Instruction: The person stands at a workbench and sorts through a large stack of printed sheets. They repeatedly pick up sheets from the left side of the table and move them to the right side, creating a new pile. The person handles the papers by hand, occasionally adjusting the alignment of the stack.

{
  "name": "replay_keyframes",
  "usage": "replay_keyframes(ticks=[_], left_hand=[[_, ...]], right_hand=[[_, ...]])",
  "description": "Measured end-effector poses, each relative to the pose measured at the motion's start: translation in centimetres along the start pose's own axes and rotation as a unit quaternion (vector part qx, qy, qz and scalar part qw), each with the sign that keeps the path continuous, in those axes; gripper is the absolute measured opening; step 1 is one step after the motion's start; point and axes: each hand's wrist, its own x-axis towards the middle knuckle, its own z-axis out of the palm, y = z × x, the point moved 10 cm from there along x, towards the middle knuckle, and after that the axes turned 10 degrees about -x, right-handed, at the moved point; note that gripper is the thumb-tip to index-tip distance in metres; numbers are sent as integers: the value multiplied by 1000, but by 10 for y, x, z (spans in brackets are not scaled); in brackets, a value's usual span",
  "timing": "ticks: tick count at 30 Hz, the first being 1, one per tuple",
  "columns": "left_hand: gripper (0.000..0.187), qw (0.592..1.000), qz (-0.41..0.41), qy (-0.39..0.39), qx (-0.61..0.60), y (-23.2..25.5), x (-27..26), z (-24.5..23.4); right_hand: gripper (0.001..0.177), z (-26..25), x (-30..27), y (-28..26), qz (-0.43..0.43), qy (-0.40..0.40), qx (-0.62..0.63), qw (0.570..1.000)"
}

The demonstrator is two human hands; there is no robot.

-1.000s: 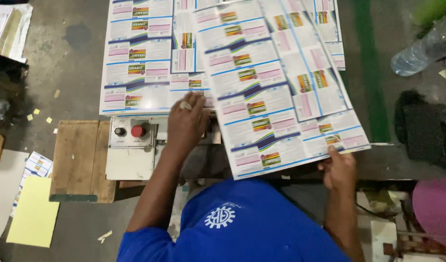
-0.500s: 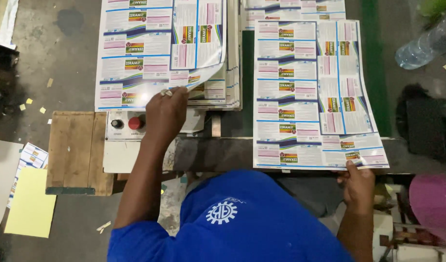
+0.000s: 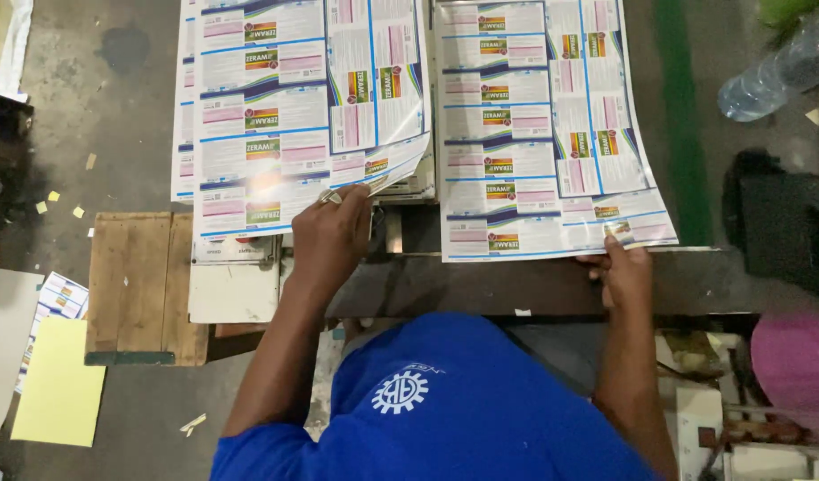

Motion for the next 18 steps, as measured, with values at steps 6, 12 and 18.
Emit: replay_keyframes(ticks=[6,12,18], left_hand=[[16,1000,-3,5,-12,1,-12,-7],[20,991,63,-28,-118,35,-17,40],[23,971,91,-148,-161,99,-16,110]], right_hand=[[45,-3,0,1,34,19,-10,999],[53,48,-38,9,20,-73,10,997],[44,157,-85,-29,-78,-259,39,962]])
